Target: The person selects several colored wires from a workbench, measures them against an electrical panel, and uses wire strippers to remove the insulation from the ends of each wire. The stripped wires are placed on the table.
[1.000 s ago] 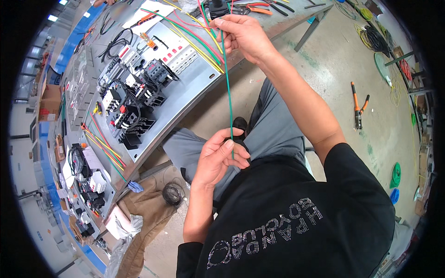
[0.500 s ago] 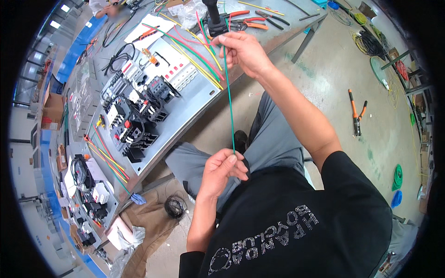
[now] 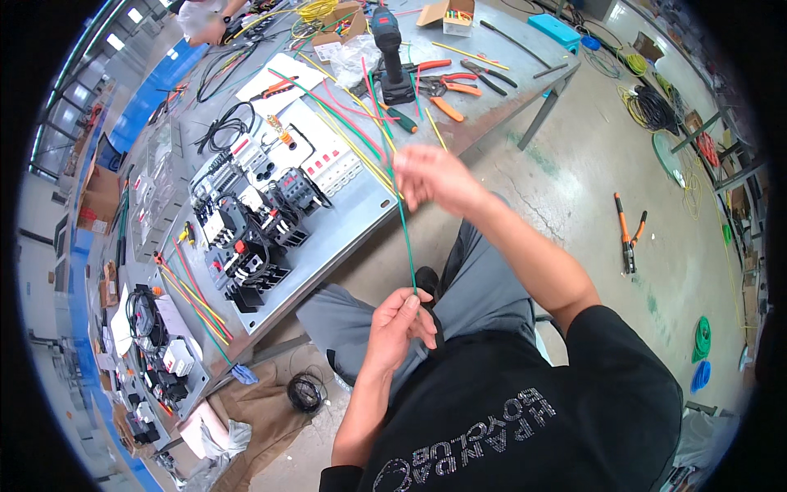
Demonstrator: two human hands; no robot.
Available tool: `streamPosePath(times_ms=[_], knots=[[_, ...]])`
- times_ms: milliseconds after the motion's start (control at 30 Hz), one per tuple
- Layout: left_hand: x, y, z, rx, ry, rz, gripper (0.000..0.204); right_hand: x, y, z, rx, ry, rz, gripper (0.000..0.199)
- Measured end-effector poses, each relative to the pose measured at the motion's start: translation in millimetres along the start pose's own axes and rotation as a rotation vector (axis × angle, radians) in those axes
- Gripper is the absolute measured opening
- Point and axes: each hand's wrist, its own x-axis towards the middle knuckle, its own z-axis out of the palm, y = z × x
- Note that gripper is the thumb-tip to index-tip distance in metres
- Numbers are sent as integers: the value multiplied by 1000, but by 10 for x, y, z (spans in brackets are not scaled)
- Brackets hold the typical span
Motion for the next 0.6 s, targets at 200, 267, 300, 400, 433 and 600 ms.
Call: streamPosePath(times_ms=[200,267,300,400,433,600], knots=[[136,13,-6,-108,54,59,25,-550,332,395,-66,-123,122,24],[167,-14,-29,-129,44,69,26,-622,389,433,-89,-122,99,26],[180,-46,-78,-138,25,74,27,-642,405,443,-103,-121,86,27],[244,12,1,-137,32,35,31,-569,346,361,-227,-57,62,30],[268,35,45,-133,45,12,33,-498,301,297,-289,-27,34,31],[266,-61,-53,-16,-2,-33,40,388,222,-38,-824,171,-71,31]])
